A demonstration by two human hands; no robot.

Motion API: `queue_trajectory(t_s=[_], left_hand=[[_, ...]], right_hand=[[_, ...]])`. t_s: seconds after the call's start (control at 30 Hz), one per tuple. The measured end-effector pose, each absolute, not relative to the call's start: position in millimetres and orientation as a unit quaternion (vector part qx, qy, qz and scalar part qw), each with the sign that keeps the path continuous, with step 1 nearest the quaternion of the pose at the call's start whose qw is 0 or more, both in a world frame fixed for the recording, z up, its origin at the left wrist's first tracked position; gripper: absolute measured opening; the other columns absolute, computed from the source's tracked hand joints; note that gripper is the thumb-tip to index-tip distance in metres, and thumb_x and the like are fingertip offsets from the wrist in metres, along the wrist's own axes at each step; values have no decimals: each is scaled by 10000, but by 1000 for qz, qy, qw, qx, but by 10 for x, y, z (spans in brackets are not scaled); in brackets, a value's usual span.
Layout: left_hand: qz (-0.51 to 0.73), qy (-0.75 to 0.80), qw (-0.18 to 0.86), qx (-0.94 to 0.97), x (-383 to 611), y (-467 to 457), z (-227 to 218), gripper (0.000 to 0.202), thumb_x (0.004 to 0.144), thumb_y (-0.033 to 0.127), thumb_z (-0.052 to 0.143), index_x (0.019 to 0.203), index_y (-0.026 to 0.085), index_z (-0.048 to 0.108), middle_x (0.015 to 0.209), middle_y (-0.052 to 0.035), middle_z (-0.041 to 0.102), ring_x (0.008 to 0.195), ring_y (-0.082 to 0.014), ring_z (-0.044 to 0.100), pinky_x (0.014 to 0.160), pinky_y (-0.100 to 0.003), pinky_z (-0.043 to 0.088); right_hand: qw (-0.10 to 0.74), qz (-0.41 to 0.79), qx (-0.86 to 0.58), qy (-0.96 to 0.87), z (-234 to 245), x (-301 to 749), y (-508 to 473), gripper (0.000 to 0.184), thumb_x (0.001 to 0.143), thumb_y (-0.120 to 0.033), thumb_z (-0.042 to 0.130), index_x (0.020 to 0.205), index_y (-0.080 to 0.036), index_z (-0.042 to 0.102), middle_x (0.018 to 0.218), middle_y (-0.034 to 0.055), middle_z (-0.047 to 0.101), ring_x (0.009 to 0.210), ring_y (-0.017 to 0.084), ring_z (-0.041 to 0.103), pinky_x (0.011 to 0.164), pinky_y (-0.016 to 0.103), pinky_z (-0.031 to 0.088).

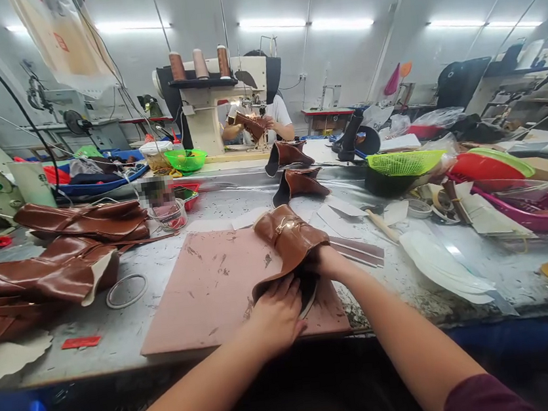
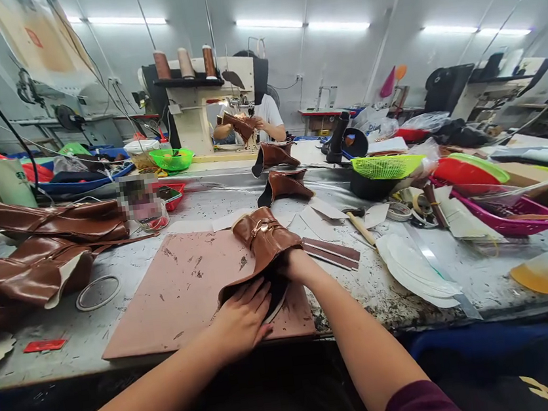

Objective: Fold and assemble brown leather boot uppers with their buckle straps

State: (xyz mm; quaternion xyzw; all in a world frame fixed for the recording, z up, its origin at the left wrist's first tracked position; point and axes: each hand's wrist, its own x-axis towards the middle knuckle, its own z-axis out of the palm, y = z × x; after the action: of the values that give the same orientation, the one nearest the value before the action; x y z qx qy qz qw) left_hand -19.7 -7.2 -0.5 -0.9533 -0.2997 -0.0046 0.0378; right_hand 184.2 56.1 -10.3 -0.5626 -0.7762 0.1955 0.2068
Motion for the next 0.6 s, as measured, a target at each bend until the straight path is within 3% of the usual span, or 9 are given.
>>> queue_trajectory(t_s=[0.07, 0.17, 0.27, 0.37, 0.47, 0.6], left_hand=[[-16, -275, 38, -960, -339, -40, 29, 454, 855, 342, 459, 1210, 66, 523, 1309, -186, 474, 1242, -292, 396, 1036, -398, 310], [-2, -250, 32, -968, -534, 2, 128, 355, 821, 311, 485, 1087, 104, 595, 1214, -163, 554, 1147, -279, 492, 1002, -385, 358], [43, -282, 23, -958, -473, 12, 228, 273, 832, 295, 465, 959, 117, 628, 983, -141, 649, 910, -271, 608, 808, -393, 480], [65, -319, 26, -945, -171, 15, 224, 267, 837, 147, 406, 958, 60, 628, 836, -166, 666, 757, -265, 634, 655, -371, 496], [57, -320, 34, -945, 55, 72, 160, 302, 806, 66, 409, 1020, 17, 616, 983, -210, 650, 933, -295, 602, 807, -400, 461], [24, -359, 38, -932, 6, 246, 136, 430, 820, 181, 496, 1195, -27, 500, 1253, -253, 495, 1201, -362, 412, 997, -472, 318]], right_hand=[[179, 170, -568, -785, -81, 1762, 489, 282, 862, -293, 560, 1107, -154, 546, 1124, 69, 570, 972, 203, 572, 825, 420, 480], [143, 133, -569, -799, -56, 1600, 307, 204, 835, -180, 573, 1035, -156, 611, 1049, 70, 616, 940, 198, 586, 836, 387, 473], [120, 78, -578, -803, -42, 1450, 110, 253, 824, -69, 487, 985, -141, 668, 1135, 160, 585, 986, 262, 563, 860, 408, 444], [97, 34, -564, -820, -29, 1385, 5, 307, 820, -58, 452, 1051, -98, 650, 1238, 207, 522, 1120, 324, 474, 952, 470, 355], [57, 24, -528, -847, 10, 1427, 9, 302, 812, -56, 461, 1048, -87, 647, 1121, 175, 614, 1121, 284, 486, 993, 429, 327], [2, 25, -492, -870, 114, 1510, 41, 247, 768, -17, 510, 941, -105, 663, 983, 121, 665, 998, 220, 567, 930, 349, 390]])
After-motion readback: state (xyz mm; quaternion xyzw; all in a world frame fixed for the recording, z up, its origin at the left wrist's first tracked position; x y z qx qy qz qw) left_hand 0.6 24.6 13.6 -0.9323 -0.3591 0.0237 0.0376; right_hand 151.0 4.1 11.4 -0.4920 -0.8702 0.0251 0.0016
